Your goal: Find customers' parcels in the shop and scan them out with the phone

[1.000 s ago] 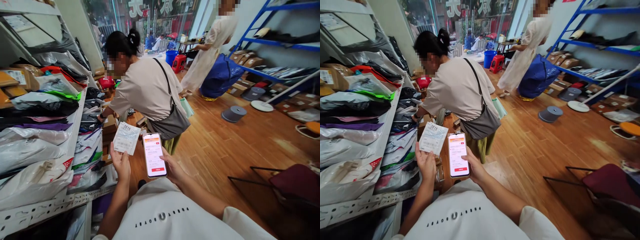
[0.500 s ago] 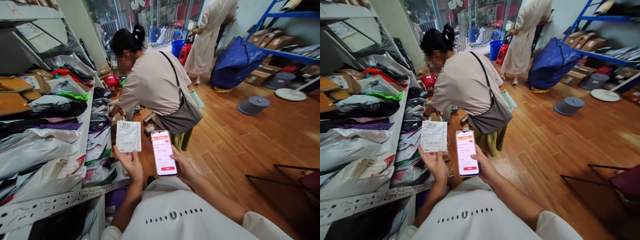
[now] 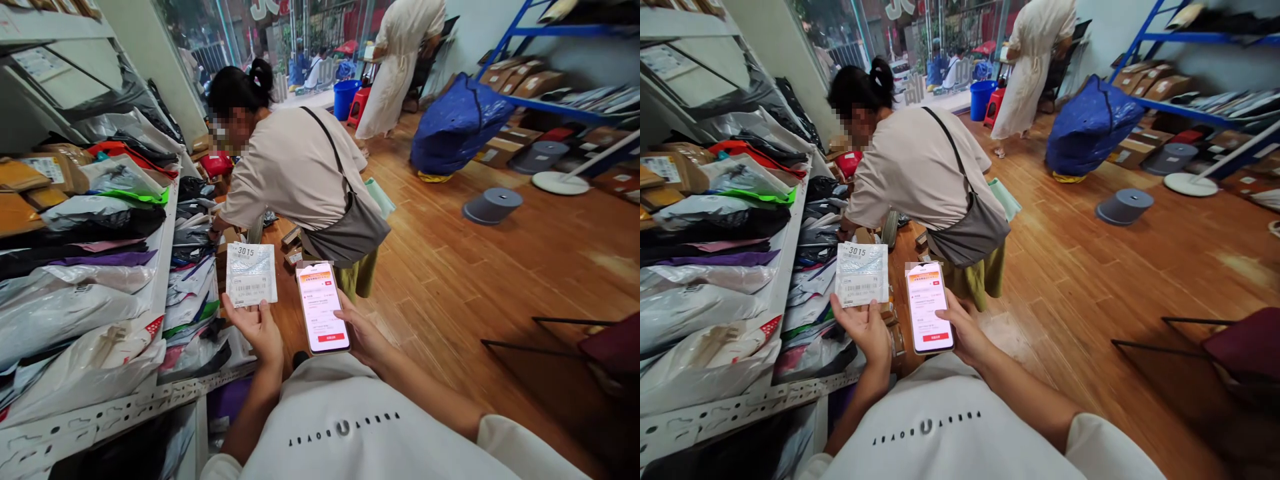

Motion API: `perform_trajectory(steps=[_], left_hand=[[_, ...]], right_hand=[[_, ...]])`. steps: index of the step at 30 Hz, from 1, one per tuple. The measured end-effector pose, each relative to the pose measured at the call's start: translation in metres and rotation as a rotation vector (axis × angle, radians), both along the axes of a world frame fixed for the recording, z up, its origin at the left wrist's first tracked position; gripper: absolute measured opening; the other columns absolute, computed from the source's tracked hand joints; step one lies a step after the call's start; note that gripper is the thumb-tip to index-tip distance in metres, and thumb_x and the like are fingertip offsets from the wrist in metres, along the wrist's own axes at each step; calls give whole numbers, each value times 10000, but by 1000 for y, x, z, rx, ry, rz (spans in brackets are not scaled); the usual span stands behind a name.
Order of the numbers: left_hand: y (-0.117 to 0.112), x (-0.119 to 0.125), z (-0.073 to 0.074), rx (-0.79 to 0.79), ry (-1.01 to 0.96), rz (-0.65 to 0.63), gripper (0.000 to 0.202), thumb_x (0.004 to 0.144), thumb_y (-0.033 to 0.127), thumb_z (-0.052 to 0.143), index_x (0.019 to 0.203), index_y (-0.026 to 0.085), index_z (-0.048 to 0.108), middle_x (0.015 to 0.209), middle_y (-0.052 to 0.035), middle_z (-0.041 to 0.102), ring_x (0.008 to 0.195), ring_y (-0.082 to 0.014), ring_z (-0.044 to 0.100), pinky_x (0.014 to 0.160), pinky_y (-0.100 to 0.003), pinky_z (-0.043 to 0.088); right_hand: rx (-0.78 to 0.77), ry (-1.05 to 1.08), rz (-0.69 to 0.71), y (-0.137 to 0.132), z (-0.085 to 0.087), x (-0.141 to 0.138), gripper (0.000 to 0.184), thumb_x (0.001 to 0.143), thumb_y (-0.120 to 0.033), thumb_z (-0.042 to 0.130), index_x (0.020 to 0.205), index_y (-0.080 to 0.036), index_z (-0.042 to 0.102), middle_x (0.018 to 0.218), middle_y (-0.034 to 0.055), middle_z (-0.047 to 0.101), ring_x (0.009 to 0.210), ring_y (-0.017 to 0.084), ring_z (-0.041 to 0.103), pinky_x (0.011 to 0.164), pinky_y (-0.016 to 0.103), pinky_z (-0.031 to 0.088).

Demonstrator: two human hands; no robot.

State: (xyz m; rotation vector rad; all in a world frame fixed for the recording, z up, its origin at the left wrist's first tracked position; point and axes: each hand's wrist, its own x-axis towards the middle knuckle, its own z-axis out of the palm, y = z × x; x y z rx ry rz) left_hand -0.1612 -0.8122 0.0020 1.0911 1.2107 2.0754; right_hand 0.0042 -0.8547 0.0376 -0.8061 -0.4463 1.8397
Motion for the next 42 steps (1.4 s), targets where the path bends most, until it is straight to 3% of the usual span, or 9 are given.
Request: perform_trajectory(steps=[10, 15, 36, 42], left_hand=[[1, 3, 3, -22, -78, -43, 687, 789, 112, 644, 1362, 308, 319, 1477, -152, 366, 1263, -254, 489, 893, -382, 537], [1, 5, 5, -16, -128, -47, 645, 791, 110, 649, 1338, 305, 369, 1444, -143, 412, 1228, -231, 517, 887, -360, 542], [1, 7, 5, -88, -86, -66, 644, 834, 217, 626, 1372, 300, 284, 1450, -180, 385, 1281, -264, 469, 859, -343, 553], [2, 7, 6, -81, -83, -50, 634, 828, 191, 634, 1366, 285, 310, 1446, -173, 400, 1262, -236, 489, 944, -369, 507]], right_hand=[[4, -9, -22, 4, 8, -1, 703, 543, -118, 627, 1221, -266, 517, 1095, -9, 692, 936, 201, 630, 759, 312, 493], [0, -6, -11, 3, 9, -1, 689, 528, -110, 604, 1193, -270, 528, 1040, -13, 705, 884, 199, 633, 712, 298, 486], [11, 18, 7, 0, 11, 1, 721, 551, -116, 574, 1247, -275, 469, 1023, 9, 690, 806, 203, 636, 672, 315, 491], [53, 48, 39, 0, 6, 1, 802, 524, -71, 664, 1263, -295, 451, 1080, 5, 682, 859, 194, 645, 730, 319, 499]])
